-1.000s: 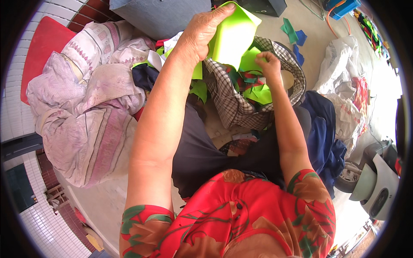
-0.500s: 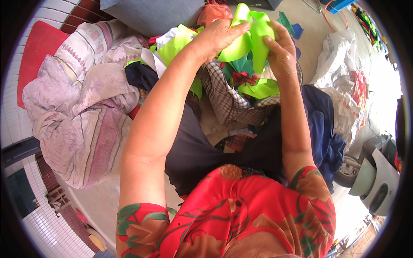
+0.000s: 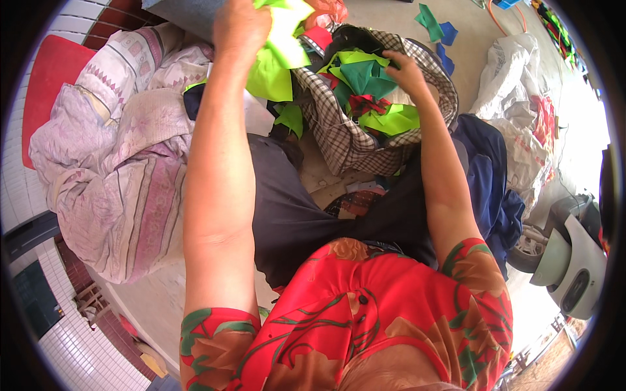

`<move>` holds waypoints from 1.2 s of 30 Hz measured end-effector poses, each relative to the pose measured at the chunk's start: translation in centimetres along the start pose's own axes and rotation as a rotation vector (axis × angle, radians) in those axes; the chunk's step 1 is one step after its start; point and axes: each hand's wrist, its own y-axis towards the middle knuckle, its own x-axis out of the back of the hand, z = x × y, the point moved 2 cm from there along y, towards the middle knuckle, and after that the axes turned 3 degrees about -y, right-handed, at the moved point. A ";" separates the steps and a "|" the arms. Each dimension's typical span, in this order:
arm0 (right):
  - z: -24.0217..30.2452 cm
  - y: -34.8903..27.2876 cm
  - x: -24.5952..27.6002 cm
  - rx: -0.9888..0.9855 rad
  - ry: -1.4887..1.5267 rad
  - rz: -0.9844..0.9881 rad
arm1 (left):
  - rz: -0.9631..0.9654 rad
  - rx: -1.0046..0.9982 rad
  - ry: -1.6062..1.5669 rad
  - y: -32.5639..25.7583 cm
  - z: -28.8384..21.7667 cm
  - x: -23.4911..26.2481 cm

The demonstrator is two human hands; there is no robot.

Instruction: The person sits on the floor and sorts through a pile of colorful fabric scraps, picking up individual pieces and placing them into a checkered basket. The person handles various colors including green, red, and white, occasionally unfolding or inspecting the pieces before moving them.

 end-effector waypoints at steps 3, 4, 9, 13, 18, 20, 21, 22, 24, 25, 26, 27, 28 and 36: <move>5.0 -2.5 -2.0 -0.166 -0.472 0.241 | -0.078 0.106 0.171 -0.8 3.3 1.1; 4.1 -2.8 -3.3 -0.084 -0.501 0.364 | -0.121 0.139 0.210 -0.7 4.0 1.1; 3.1 -3.2 -6.7 -0.095 -0.530 0.360 | -0.130 0.067 0.055 -1.2 3.4 0.9; 3.6 -2.3 -4.9 -0.024 -0.536 0.194 | -0.113 -0.167 -0.021 -1.7 1.0 -0.2; 6.2 -0.7 0.7 -0.092 0.468 0.035 | 0.052 -0.195 -0.078 -3.3 -3.2 -0.7; 8.5 -0.6 3.0 -0.050 0.908 0.077 | 0.162 -0.210 -0.098 -3.7 -4.1 -1.1; 9.8 -0.7 4.0 -0.033 1.032 0.081 | 0.174 -0.252 -0.122 -3.7 -4.1 -1.6; 10.7 -0.8 4.9 -0.015 1.156 0.085 | 0.184 -0.291 -0.154 -3.6 -4.1 -2.0; 11.8 -1.3 6.2 0.109 1.364 0.181 | 0.215 -0.369 -0.222 -4.0 -4.6 -2.6; 12.4 -1.4 6.7 0.165 1.433 0.217 | 0.226 -0.413 -0.248 -4.0 -4.8 -2.9; 13.1 -1.7 7.3 0.219 1.498 0.255 | 0.230 -0.473 -0.238 -4.0 -5.1 -3.5; 13.6 -2.0 7.6 0.246 1.523 0.263 | 0.234 -0.528 -0.230 -4.0 -5.3 -4.4; 14.3 -2.3 8.1 0.282 1.510 0.275 | 0.239 -0.583 -0.222 -4.2 -5.6 -5.3; 12.3 -1.6 7.8 0.160 1.120 0.099 | -0.346 -0.722 -0.444 -2.6 -7.7 -4.5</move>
